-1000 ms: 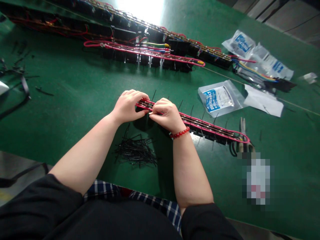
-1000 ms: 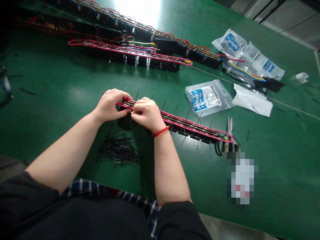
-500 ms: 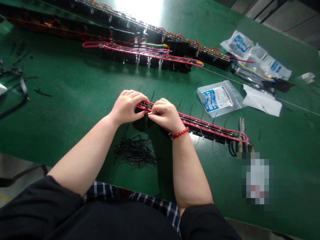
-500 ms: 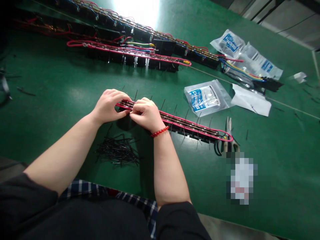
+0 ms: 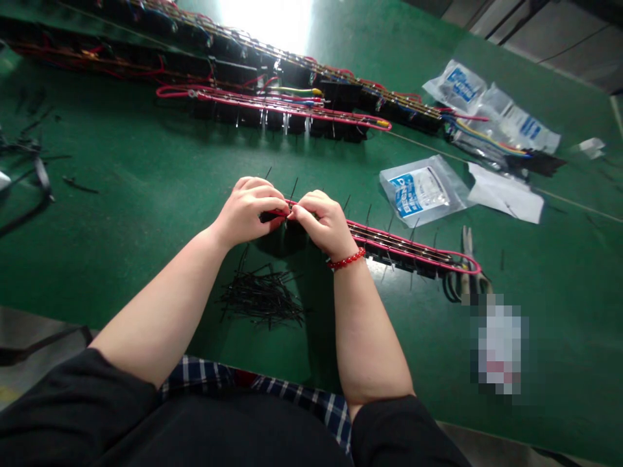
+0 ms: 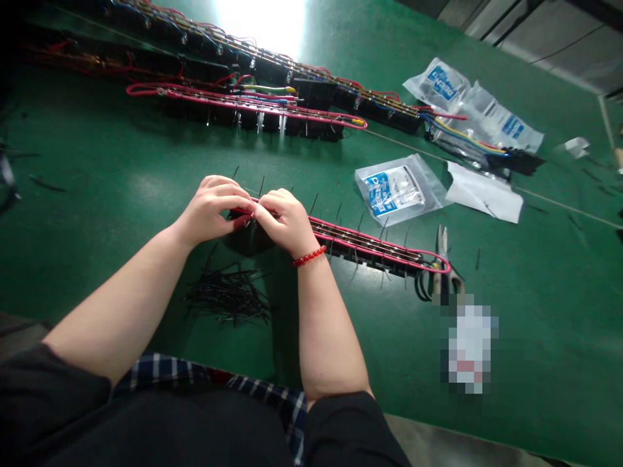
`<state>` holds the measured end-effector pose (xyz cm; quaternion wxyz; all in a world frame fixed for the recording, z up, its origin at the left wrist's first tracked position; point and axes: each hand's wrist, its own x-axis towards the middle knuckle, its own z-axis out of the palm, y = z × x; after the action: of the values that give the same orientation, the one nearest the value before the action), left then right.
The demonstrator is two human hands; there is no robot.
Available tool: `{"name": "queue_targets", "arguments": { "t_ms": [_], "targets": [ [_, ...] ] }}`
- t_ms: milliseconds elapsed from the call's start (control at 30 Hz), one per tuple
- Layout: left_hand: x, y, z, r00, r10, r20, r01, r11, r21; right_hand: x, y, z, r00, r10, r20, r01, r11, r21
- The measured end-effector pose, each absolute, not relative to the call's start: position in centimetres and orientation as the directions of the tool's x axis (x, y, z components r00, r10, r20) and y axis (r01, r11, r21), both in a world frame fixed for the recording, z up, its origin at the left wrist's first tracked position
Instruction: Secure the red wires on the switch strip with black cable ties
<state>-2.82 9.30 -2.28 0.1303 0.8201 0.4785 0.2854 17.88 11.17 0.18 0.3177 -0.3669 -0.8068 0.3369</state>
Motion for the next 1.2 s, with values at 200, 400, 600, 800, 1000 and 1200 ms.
{"name": "queue_targets", "arguments": {
  "t_ms": [200, 400, 600, 800, 1000, 1200],
  "targets": [
    [-2.92, 9.41, -2.29, 0.39, 0.852, 0.348, 0.697, -0.52, 0.493, 18.07, 11.18, -0.08, -0.42, 0.865, 0.274, 0.386, 0.444, -0.809],
    [-2.89, 9.46, -2.18, 0.389, 0.863, 0.322, 0.706, -0.504, 0.498, 18.15, 11.15, -0.02, -0.426, 0.868, 0.255, 0.394, 0.432, -0.811],
    [-2.97, 9.62, -2.34, 0.378, 0.861, 0.34, 0.685, -0.507, 0.523, 17.84, 10.8, 0.01, -0.586, 0.766, 0.265, 0.423, 0.568, -0.706],
    [-3.11, 9.72, -2.51, 0.384, 0.849, 0.363, 0.657, -0.527, 0.538, 17.57, 10.78, -0.28, -0.605, 0.747, 0.276, 0.448, 0.606, -0.658],
    [-2.92, 9.52, -2.43, 0.383, 0.858, 0.343, 0.691, -0.512, 0.51, 17.6, 10.99, -0.57, -0.597, 0.749, 0.287, 0.447, 0.608, -0.656],
    [-2.81, 9.43, -2.25, 0.38, 0.857, 0.348, 0.679, -0.514, 0.524, 17.63, 10.89, -0.45, -0.6, 0.743, 0.295, 0.448, 0.618, -0.646]
  ]
}}
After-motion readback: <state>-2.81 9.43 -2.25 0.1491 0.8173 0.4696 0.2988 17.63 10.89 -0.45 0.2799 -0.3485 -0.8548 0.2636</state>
